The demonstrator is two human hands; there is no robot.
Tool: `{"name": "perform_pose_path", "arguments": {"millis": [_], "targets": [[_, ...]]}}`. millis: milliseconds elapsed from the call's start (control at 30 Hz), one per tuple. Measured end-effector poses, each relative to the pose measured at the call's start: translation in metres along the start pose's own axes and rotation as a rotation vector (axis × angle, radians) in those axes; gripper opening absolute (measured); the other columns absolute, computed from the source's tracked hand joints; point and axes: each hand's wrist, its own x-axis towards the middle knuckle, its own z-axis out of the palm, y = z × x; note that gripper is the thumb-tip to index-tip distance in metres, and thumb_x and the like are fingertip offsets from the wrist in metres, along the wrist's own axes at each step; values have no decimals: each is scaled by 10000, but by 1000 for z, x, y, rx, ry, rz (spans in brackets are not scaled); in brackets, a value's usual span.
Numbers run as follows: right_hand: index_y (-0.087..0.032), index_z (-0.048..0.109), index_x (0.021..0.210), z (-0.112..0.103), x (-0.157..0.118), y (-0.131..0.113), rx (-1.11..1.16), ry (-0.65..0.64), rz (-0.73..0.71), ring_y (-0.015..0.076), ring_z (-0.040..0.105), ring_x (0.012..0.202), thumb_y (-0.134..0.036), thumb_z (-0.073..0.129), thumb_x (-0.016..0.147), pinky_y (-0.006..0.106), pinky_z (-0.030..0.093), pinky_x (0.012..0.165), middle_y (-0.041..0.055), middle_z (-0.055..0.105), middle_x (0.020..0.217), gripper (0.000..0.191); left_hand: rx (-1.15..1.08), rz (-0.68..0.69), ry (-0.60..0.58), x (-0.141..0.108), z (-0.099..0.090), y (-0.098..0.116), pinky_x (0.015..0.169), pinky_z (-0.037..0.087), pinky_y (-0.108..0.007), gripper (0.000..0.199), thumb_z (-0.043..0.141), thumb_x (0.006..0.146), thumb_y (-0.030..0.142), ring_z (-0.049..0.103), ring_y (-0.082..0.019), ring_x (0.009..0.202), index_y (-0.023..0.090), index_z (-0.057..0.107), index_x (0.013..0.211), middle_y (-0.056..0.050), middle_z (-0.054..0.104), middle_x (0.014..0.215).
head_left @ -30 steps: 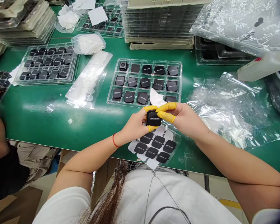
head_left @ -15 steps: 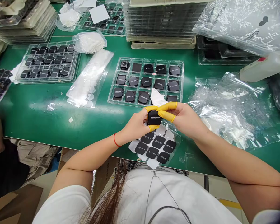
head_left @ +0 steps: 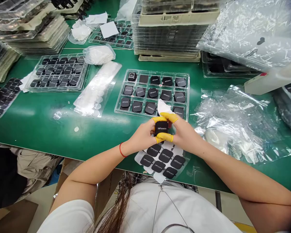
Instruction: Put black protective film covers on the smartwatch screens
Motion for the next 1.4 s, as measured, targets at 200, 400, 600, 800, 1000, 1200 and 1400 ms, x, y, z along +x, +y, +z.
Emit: {"name": "perform_pose_path", "arguments": {"millis": [200, 400, 600, 800, 1000, 1200, 1400], "targets": [[-270, 647, 1082, 2, -1, -8, 221, -59, 77, 259, 664, 934, -315, 560, 901, 393, 531, 770, 48, 713, 1071, 206, -81, 33, -52, 0, 3, 0, 807, 569, -307, 518, 719, 764, 191, 680, -174, 957, 229, 512, 1237, -61, 663, 1138], [-208, 667, 909, -22, 76, -6, 110, 302, 72, 218, 645, 840, -404, 562, 912, 362, 512, 769, 60, 702, 942, 222, -109, -24, 53, 2, -8, 3, 852, 546, -340, 565, 665, 809, 184, 686, -155, 875, 173, 391, 1304, -42, 698, 897], [-152, 597, 1198, 4, 208, 22, -267, 314, 71, 274, 628, 914, -342, 462, 985, 410, 475, 831, 118, 683, 987, 316, -54, 46, 49, 5, -17, -1, 833, 531, -315, 547, 576, 821, 105, 668, -148, 929, 201, 406, 1332, -53, 712, 988], [-131, 706, 1104, 36, 247, 25, -634, 93, -50, 356, 542, 1120, -220, 500, 926, 443, 436, 889, 181, 627, 1172, 287, -198, 10, 49, 7, -13, -3, 777, 542, -301, 458, 556, 794, 61, 669, -156, 913, 170, 482, 1233, -87, 696, 1019], [-104, 689, 1138, 53, 283, 11, -759, -110, -97, 378, 579, 1044, -352, 698, 805, 476, 406, 886, 190, 636, 1141, 416, -148, 52, 22, 4, -14, -3, 827, 525, -328, 448, 543, 801, 63, 662, -167, 961, 178, 508, 1233, -92, 706, 1061], [-62, 687, 993, 50, 286, 6, -681, -6, -101, 386, 608, 975, -172, 515, 838, 541, 347, 941, 199, 676, 946, 257, -131, 35, 27, 1, -14, 2, 857, 516, -340, 431, 565, 824, 110, 653, -183, 1004, 167, 512, 1248, -108, 709, 1073], [-187, 595, 1267, 3, 194, 4, -61, 210, -97, 270, 607, 1063, -145, 427, 867, 429, 458, 918, 94, 659, 1205, 436, -273, -56, 84, 7, -11, 0, 893, 494, -325, 350, 542, 846, 91, 651, -155, 957, 147, 506, 1190, -77, 690, 959]]}}
